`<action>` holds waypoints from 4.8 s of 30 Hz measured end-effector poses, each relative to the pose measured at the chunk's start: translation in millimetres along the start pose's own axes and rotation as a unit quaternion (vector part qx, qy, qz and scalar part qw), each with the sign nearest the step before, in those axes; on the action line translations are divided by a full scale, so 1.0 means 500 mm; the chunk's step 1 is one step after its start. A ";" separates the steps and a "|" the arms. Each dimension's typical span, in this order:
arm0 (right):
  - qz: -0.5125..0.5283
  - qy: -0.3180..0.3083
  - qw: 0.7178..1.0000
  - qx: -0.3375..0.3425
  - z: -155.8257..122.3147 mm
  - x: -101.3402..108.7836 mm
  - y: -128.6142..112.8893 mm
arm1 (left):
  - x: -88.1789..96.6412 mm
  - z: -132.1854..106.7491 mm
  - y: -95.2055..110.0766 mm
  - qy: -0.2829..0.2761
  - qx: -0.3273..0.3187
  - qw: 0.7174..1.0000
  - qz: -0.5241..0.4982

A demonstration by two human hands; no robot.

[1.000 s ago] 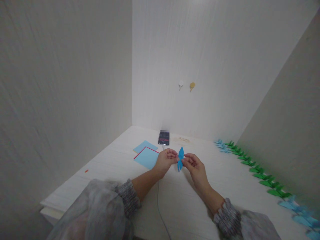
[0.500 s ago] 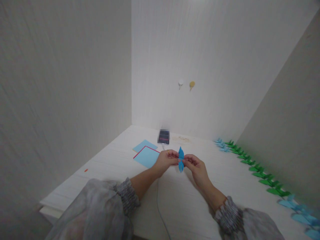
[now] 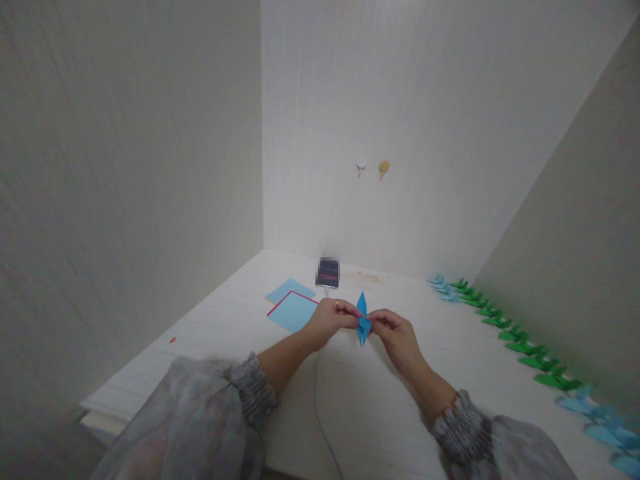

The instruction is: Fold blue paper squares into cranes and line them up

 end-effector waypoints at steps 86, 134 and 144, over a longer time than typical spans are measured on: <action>-0.056 0.018 0.993 0.103 -0.008 -0.021 -0.050 | 0.012 -0.021 0.070 0.071 -0.182 0.972 0.132; -0.088 0.050 0.994 0.027 -0.011 -0.026 -0.038 | 0.012 -0.012 0.017 0.062 -0.051 0.996 -0.045; -0.105 0.060 0.992 0.019 -0.010 -0.023 -0.034 | 0.011 -0.012 0.013 0.075 -0.037 0.995 -0.045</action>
Point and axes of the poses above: each hand's wrist, its own z-axis towards the middle knuckle, its own x-axis out of the back of the hand, y = z × x, the point moved 7 cm from there along z, towards the middle knuckle, and after that the axes turned 2 degrees about z, right-handed, at the moved point
